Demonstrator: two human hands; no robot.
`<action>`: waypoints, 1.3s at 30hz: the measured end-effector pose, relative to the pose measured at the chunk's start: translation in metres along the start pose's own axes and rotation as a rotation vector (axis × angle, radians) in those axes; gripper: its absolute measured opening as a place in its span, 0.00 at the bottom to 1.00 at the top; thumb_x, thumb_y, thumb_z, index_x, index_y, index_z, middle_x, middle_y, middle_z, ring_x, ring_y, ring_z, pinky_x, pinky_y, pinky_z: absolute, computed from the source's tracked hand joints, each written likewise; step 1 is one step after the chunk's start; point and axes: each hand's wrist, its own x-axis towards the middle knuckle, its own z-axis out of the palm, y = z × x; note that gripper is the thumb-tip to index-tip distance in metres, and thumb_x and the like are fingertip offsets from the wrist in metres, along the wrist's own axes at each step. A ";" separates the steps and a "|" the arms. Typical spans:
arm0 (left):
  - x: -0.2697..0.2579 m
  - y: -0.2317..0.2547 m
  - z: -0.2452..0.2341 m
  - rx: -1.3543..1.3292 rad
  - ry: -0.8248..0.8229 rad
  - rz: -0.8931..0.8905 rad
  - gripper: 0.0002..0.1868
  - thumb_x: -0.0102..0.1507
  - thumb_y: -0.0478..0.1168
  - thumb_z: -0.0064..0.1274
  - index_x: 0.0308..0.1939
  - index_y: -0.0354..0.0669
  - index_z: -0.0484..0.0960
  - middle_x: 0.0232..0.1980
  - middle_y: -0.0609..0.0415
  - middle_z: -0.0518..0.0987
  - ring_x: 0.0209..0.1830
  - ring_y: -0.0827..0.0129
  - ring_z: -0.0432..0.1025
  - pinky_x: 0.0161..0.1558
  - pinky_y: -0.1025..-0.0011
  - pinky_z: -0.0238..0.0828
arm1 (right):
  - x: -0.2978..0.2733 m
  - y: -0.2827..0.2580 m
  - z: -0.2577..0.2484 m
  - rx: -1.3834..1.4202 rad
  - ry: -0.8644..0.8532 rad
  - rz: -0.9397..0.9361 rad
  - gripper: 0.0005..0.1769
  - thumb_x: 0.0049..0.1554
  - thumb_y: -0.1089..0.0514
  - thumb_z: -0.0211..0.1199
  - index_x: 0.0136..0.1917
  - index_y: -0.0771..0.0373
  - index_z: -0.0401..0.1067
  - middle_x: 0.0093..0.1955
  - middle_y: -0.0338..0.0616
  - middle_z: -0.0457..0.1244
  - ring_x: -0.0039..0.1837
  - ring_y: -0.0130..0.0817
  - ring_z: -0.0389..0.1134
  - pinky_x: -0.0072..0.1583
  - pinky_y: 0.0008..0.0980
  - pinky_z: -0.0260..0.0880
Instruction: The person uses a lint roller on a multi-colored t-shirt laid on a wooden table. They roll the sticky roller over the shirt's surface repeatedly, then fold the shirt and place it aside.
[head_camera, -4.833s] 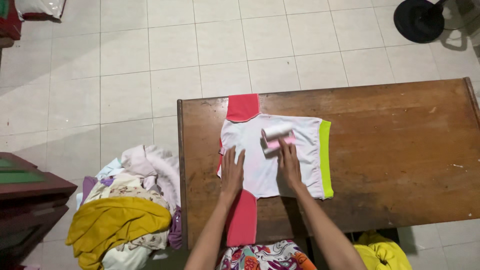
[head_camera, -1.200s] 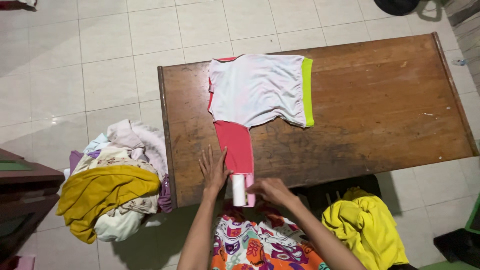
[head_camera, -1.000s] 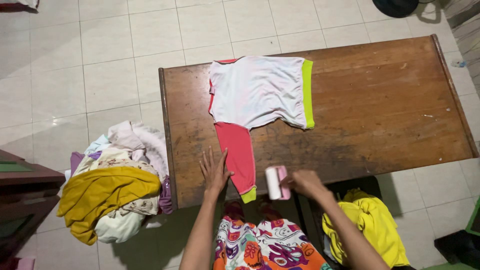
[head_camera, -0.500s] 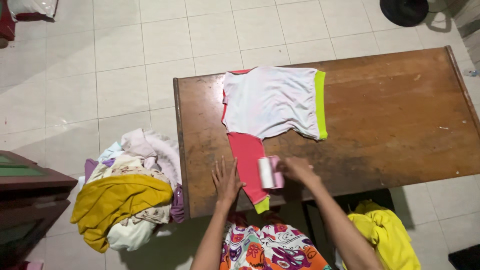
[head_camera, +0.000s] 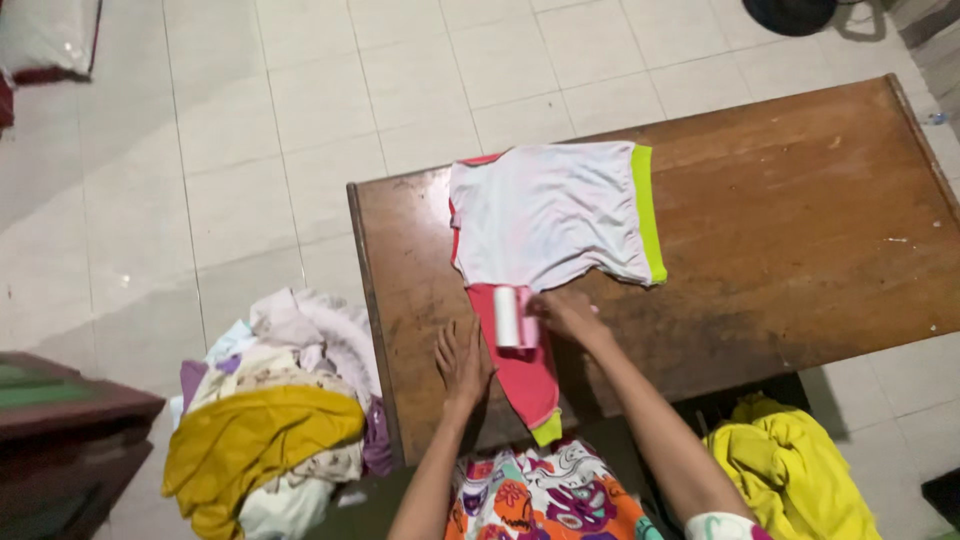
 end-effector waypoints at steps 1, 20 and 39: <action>0.003 0.000 -0.001 -0.005 0.001 -0.003 0.60 0.47 0.50 0.75 0.77 0.59 0.53 0.78 0.34 0.48 0.79 0.36 0.41 0.74 0.40 0.38 | -0.004 0.013 -0.007 -0.033 -0.007 0.043 0.17 0.51 0.61 0.65 0.53 0.46 0.79 0.50 0.41 0.73 0.55 0.43 0.73 0.53 0.46 0.71; 0.019 0.142 0.045 -0.064 0.057 0.257 0.43 0.57 0.35 0.62 0.74 0.47 0.60 0.78 0.32 0.50 0.78 0.33 0.44 0.73 0.38 0.40 | -0.085 0.230 0.014 0.586 0.838 0.271 0.27 0.58 0.70 0.58 0.71 0.62 0.66 0.66 0.55 0.64 0.69 0.48 0.64 0.69 0.39 0.63; 0.089 0.286 0.090 -0.277 0.217 0.197 0.11 0.59 0.34 0.56 0.46 0.46 0.80 0.45 0.47 0.74 0.49 0.48 0.70 0.49 0.53 0.68 | -0.086 0.264 -0.036 0.191 0.677 0.203 0.42 0.48 0.70 0.65 0.75 0.54 0.61 0.62 0.58 0.56 0.62 0.55 0.61 0.63 0.50 0.63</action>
